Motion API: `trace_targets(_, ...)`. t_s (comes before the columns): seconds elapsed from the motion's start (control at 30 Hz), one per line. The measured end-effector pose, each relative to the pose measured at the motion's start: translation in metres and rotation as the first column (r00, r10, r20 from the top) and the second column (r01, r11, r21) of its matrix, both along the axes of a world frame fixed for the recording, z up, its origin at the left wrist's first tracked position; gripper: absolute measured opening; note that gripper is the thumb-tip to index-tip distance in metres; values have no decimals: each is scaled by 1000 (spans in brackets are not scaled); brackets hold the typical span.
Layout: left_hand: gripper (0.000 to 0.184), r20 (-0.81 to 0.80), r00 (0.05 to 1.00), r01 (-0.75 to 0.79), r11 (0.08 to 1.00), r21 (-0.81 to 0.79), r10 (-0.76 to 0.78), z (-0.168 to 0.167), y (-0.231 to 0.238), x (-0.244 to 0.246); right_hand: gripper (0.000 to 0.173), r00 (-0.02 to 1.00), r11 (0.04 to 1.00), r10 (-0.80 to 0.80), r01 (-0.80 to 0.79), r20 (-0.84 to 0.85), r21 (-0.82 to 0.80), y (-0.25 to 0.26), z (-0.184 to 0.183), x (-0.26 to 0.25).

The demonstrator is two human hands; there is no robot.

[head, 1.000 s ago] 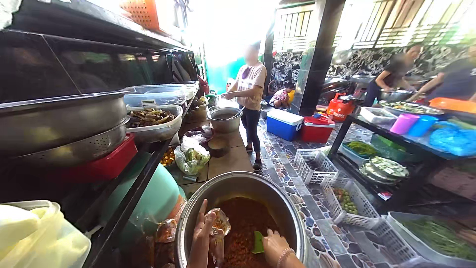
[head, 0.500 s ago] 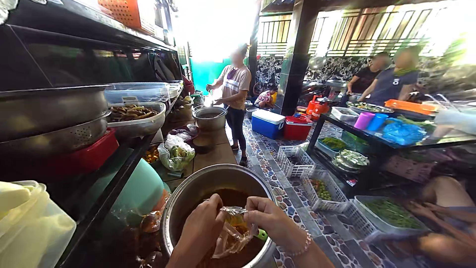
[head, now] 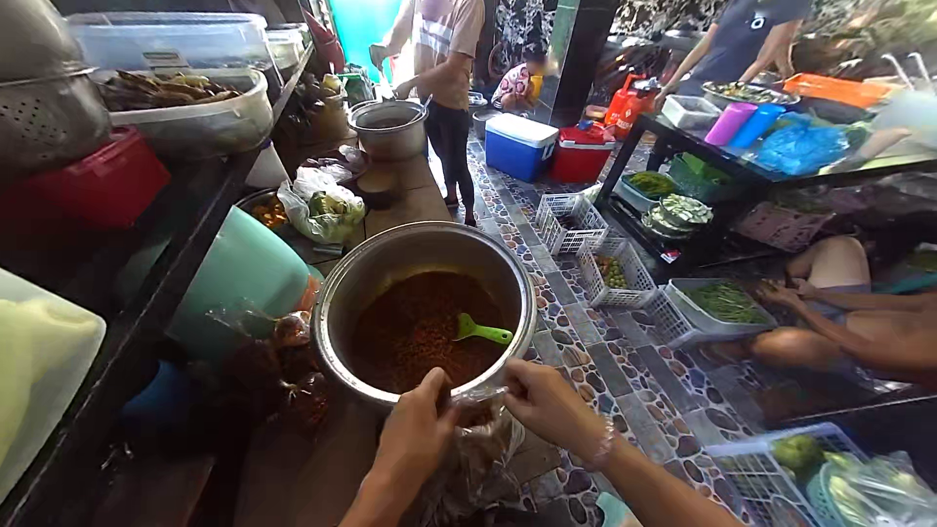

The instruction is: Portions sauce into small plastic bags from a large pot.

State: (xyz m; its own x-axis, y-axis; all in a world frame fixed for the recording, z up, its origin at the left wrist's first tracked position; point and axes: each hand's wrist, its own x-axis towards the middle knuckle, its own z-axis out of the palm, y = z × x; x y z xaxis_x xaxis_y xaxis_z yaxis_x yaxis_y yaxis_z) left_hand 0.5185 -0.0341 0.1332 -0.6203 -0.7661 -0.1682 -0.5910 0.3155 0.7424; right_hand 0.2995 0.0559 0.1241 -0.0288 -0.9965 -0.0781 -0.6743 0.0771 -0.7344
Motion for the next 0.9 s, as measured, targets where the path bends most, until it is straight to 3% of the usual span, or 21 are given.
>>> trace_targets(0.03,22,215,976,-11,993,-114,35,-10,7,2,15,995,997,3,4,-100,72,5,-15,-1)
trace_targets(0.1,23,354,930,-31,979,-204,103,-14,17,6,14,989,996,16,-3,-144,93,11,-18,1)
trace_targets(0.17,25,272,948,-115,975,-191,165,-5,21,14,13,994,999,-8,13,-108,42,16,-6,8)
trace_targets(0.3,20,24,979,-200,980,-14,200,-14,15,17,16,996,997,22,-15,-86,79,9,-1,19)
trace_targets(0.43,14,-212,953,-260,944,-204,217,16,19,19,12,999,989,-33,35,15,-143,16,20,24)
trace_targets(0.47,14,-175,960,-260,930,-261,219,23,20,21,12,999,991,-42,42,6,-130,16,24,24)
trace_targets(0.53,20,102,979,-136,944,-302,174,29,20,23,20,988,997,15,-3,-151,75,10,25,19)
trace_targets(0.6,27,412,905,-19,976,-215,109,25,18,23,30,948,958,131,-45,-292,283,0,14,18)
trace_targets(0.63,28,446,889,-5,974,-228,108,24,17,24,29,931,961,146,-54,-334,270,0,12,19)
trace_targets(0.67,26,404,906,-15,961,-276,130,27,16,26,26,924,981,124,-60,-363,184,1,16,21)
trace_targets(0.77,18,73,973,-174,902,-394,220,35,21,39,22,951,990,-7,-37,-310,-135,12,26,28)
trace_targets(0.83,17,-108,964,-265,920,-288,244,31,22,35,25,958,997,37,-53,-284,-51,11,25,27)
trace_targets(0.9,18,-207,957,-215,976,-37,203,13,26,25,29,963,984,154,-129,-219,126,7,18,27)
